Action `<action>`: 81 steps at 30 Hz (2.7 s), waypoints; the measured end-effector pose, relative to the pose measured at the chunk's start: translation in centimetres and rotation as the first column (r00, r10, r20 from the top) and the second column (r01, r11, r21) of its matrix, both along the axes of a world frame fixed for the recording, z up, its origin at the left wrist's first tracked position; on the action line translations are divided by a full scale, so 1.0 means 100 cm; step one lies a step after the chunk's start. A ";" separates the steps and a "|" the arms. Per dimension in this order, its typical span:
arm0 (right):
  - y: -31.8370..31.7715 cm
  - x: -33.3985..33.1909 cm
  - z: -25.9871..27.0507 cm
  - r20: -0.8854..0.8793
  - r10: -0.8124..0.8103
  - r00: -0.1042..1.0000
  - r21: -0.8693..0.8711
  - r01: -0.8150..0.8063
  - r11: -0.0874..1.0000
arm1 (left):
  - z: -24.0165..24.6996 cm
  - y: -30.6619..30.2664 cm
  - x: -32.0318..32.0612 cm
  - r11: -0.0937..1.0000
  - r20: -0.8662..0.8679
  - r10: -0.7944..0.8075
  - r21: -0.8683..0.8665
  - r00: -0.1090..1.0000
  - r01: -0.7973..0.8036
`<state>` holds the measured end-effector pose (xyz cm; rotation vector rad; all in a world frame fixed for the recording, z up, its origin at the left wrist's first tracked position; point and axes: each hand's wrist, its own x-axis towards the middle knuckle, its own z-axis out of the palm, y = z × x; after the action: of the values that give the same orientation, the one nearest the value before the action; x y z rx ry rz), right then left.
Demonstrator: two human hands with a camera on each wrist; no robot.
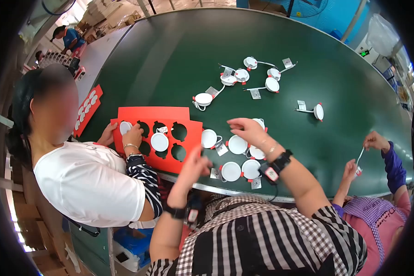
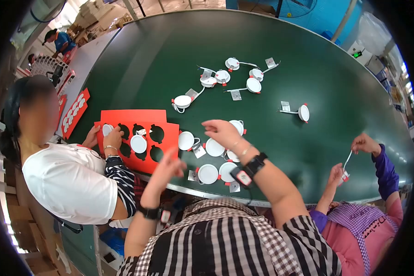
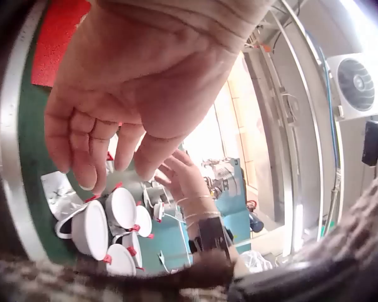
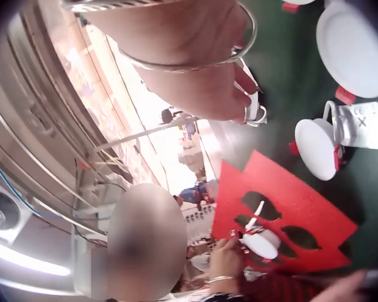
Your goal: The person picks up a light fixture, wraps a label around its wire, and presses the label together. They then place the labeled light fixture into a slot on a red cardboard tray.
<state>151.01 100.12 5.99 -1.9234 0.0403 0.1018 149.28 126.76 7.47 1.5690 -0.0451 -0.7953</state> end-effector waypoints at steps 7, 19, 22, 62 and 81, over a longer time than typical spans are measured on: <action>-0.060 -0.088 0.017 -0.153 -0.053 0.987 0.013 0.056 0.998 | 0.006 -0.063 0.036 0.998 -0.017 -0.006 -0.066 1.000 0.005; -0.088 -0.160 -0.010 -0.244 -0.084 0.966 0.185 0.131 0.974 | -0.050 -0.062 -0.032 0.701 0.455 -0.516 0.711 0.726 0.052; -0.087 -0.163 -0.008 -0.249 -0.074 0.966 0.160 0.116 0.980 | -0.070 -0.060 -0.039 0.656 0.457 -0.508 0.755 0.730 -0.016; -0.002 -0.119 0.025 -0.064 0.218 0.974 0.046 -0.216 0.975 | 0.019 -0.074 -0.025 0.935 0.789 -0.348 0.334 0.507 0.123; -0.016 -0.138 0.062 -0.157 -0.031 0.987 0.852 0.151 0.500 | 0.047 -0.064 -0.023 0.971 0.255 -0.100 -0.188 0.962 0.150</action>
<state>137.20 98.50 12.22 -0.8707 0.1469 0.1349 146.97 120.41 12.16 1.4684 -0.3985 -0.6688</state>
